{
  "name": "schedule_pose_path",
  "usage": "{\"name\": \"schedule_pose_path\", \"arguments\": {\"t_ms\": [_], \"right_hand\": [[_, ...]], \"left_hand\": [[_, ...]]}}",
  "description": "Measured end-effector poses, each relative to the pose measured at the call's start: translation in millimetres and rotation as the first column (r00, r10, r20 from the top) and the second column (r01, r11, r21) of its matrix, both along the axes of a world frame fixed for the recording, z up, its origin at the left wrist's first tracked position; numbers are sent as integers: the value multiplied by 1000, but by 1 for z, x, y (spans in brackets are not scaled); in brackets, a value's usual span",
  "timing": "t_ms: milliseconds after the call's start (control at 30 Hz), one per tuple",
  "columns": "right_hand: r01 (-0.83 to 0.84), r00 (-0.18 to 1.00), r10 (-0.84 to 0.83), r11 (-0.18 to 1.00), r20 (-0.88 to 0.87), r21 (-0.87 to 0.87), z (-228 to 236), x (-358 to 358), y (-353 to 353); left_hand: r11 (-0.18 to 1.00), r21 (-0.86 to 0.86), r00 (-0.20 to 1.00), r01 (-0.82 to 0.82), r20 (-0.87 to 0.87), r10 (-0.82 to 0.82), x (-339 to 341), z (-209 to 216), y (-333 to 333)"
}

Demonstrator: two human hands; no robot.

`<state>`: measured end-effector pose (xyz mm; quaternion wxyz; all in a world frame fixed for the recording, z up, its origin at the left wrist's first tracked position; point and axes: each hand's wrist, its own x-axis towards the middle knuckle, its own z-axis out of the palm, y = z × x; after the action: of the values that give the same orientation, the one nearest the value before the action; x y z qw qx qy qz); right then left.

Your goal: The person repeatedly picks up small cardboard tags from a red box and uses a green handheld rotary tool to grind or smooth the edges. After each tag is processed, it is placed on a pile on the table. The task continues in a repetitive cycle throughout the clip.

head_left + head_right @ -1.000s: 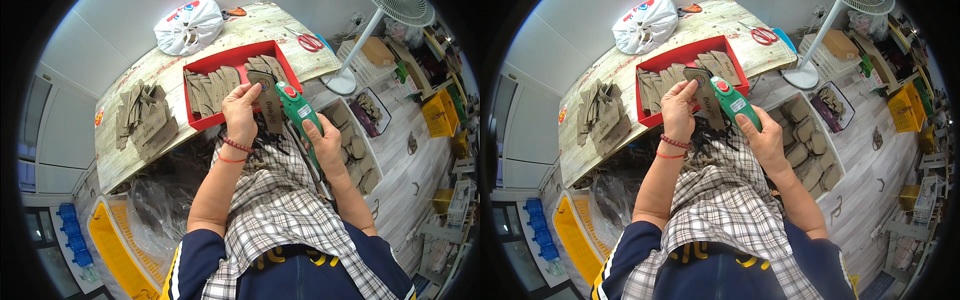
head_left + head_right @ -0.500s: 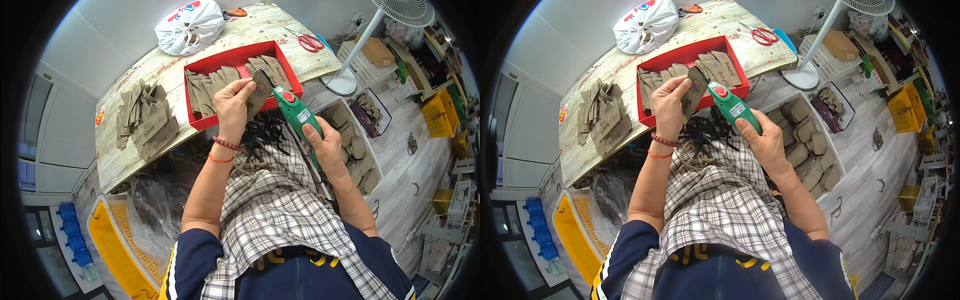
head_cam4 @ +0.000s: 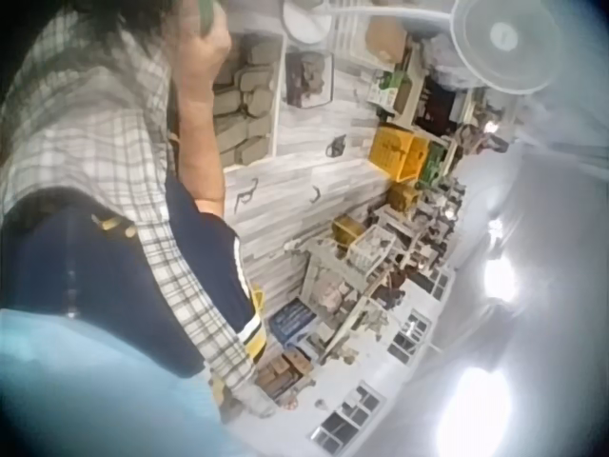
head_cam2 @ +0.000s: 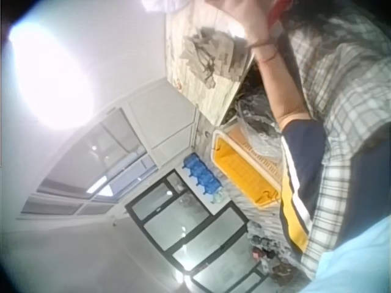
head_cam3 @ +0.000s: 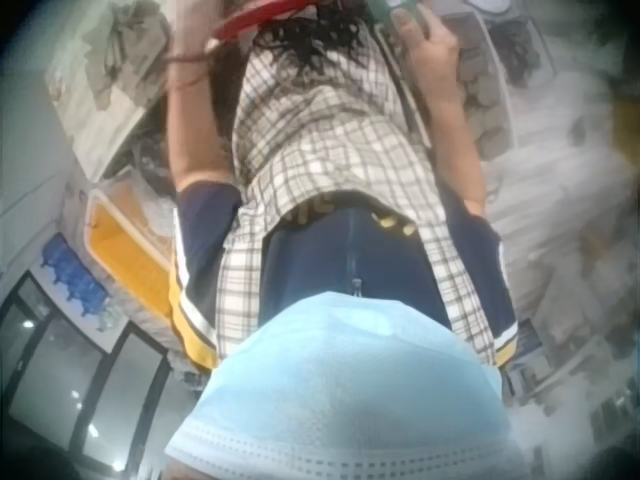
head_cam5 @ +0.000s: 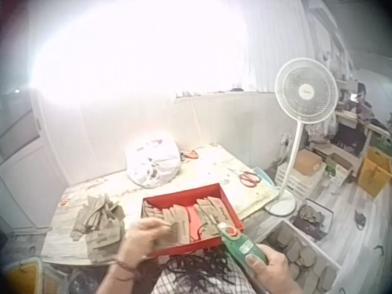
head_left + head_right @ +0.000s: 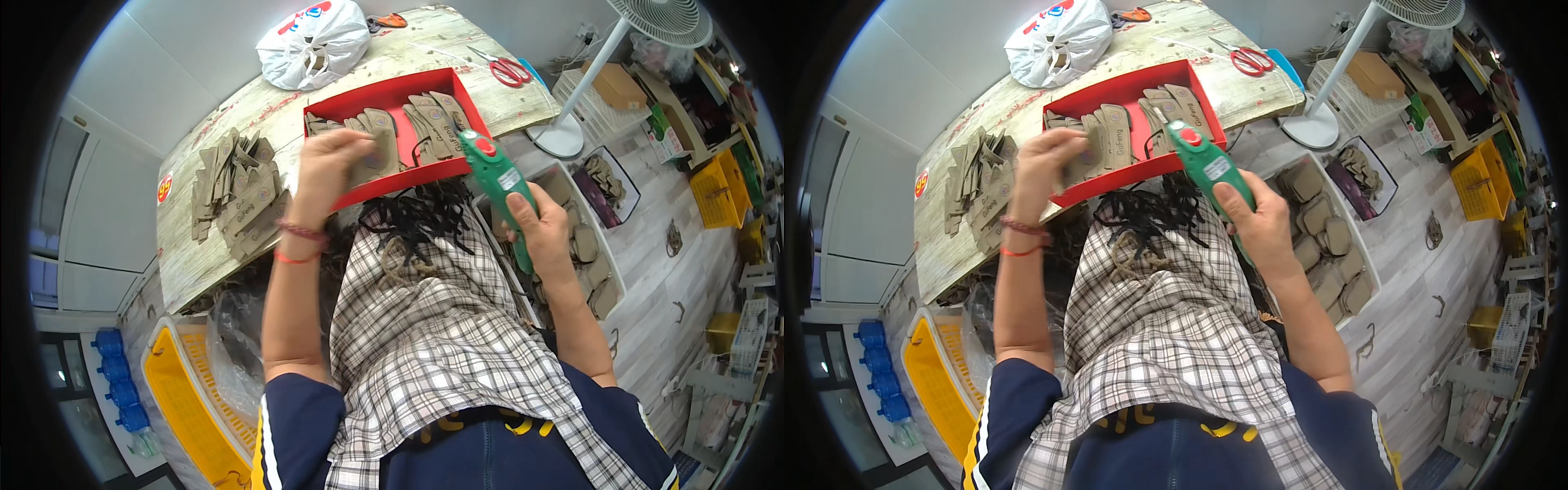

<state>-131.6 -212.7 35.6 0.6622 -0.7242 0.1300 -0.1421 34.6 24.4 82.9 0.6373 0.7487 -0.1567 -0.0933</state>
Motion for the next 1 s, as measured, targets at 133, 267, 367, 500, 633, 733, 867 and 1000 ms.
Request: {"name": "schedule_pose_path", "arguments": {"t_ms": [133,267,367,500,633,733,867,1000], "right_hand": [[18,1000,-18,1000,-14,20,-7,-6,-8],[10,998,-11,1000,-59,-13,-19,-7,-6],[12,998,-12,1000,-69,0,-24,-5,-1],[3,998,-4,1000,-63,-17,-23,-4,1],[5,995,-9,999,-102,-43,-23,-9,1],[9,996,-12,999,-88,-34,-32,-9,0],[10,996,-10,1000,-87,-4,-41,-5,0],[7,1000,-7,1000,-20,-11,-38,1,4]], "left_hand": [[958,96,956,-270,143,255,58,-17,123],[125,478,474,-870,879,-61,90,-83,167],[423,616,698,-665,713,60,88,-71,83],[404,782,855,-474,519,-2,108,-81,-36],[408,797,890,-445,446,101,130,-116,-69],[493,643,778,-586,616,121,134,-135,-76],[661,543,821,-518,533,205,130,-137,-80],[937,-114,944,-329,-9,330,113,-96,-77]]}}
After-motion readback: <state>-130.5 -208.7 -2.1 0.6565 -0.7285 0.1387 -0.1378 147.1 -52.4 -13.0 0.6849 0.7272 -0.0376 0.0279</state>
